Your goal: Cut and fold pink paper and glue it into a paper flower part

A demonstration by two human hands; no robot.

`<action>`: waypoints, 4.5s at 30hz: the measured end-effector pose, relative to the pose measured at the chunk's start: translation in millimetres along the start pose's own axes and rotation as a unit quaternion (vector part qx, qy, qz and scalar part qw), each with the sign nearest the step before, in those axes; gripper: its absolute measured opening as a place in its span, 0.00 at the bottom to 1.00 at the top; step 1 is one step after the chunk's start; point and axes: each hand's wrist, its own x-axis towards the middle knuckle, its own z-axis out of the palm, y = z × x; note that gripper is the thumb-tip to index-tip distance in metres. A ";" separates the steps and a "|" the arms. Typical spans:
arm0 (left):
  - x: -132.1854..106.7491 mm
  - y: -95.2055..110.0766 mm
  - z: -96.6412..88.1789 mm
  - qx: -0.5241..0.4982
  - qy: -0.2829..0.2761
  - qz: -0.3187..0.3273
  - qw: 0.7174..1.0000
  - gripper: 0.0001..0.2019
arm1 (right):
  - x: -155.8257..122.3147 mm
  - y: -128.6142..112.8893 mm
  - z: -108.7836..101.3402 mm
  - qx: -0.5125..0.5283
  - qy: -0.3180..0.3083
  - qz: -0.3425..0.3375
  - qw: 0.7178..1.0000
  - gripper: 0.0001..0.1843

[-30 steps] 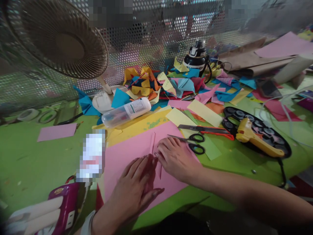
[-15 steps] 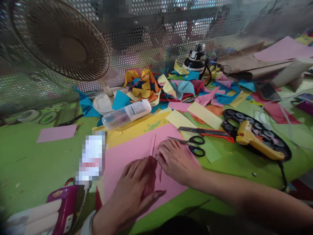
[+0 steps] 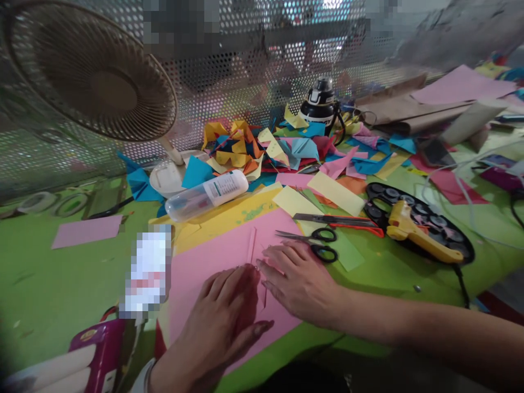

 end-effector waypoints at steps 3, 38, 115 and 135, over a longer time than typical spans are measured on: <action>0.1 -0.5 2.4 -0.001 0.005 -0.002 1.000 0.33 | -5.2 -2.1 2.0 -0.033 -0.017 -0.027 0.999 0.22; 6.3 17.1 -0.7 0.071 0.024 -0.009 0.997 0.28 | 6.3 17.9 -26.7 0.100 0.008 0.099 0.990 0.13; 63.0 -34.9 -18.6 -0.310 -0.173 -0.175 0.918 0.08 | 59.4 57.5 -5.0 0.473 -0.411 0.280 0.727 0.17; -33.5 20.8 -3.9 -0.021 0.032 -0.090 0.995 0.17 | 12.3 -10.5 -13.4 0.134 -0.173 0.184 0.958 0.21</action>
